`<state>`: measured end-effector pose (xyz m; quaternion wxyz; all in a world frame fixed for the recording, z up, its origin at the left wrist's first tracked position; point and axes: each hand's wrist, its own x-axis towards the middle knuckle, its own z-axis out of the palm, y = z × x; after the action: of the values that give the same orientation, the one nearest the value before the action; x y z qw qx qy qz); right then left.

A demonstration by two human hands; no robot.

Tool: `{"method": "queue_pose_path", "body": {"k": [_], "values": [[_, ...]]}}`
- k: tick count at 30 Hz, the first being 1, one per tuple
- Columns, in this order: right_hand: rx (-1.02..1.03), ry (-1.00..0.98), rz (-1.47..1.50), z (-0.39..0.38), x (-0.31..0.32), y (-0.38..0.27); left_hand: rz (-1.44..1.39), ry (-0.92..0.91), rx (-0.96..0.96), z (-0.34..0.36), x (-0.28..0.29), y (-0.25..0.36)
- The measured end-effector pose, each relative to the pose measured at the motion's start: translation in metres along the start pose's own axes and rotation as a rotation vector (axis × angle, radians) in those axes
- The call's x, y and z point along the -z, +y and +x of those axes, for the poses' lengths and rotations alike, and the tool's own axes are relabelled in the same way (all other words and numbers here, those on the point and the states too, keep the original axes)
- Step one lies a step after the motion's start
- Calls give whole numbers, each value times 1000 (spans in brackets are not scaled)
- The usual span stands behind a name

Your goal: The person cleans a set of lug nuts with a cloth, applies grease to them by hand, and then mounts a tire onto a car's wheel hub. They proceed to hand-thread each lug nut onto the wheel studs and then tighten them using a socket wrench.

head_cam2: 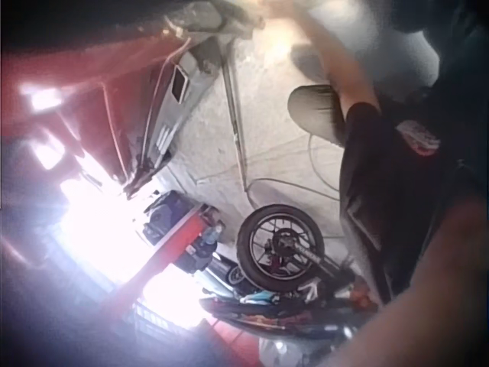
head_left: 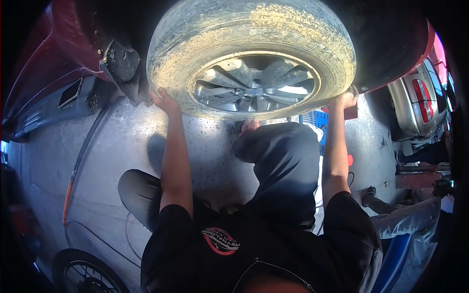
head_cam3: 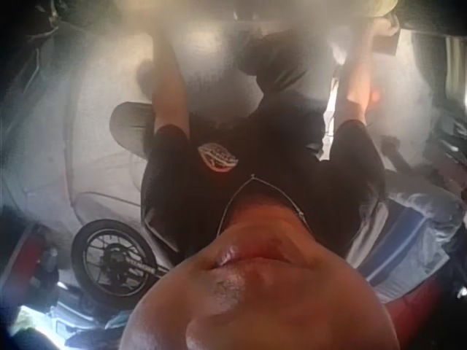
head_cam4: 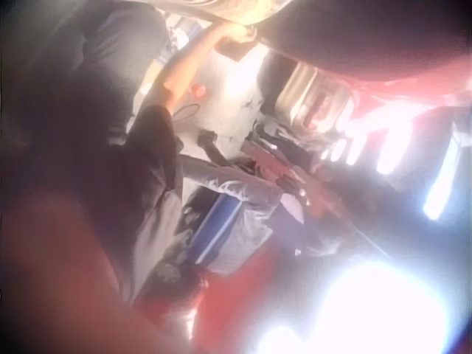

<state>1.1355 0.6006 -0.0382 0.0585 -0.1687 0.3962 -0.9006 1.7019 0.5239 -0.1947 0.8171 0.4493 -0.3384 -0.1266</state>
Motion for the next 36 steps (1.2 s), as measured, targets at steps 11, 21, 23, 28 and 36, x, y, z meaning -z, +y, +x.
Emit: {"method": "queue_pose_path", "body": {"k": [11, 21, 23, 28, 36], "values": [[-253, 127, 207, 32, 33, 34, 148, -35, -110, 27, -35, 49], [-410, 25, 138, -11, 40, 17, -23, -165, -39, 41, -39, 78], [-383, 25, 144, -4, 44, 26, 30, -161, -106, 45, -49, 85], [-292, 103, 22, -8, 60, 41, 219, -117, -166, 46, -56, 101], [-273, -124, 109, 36, 66, 59, 94, -90, -17, 28, -47, 92]]}}
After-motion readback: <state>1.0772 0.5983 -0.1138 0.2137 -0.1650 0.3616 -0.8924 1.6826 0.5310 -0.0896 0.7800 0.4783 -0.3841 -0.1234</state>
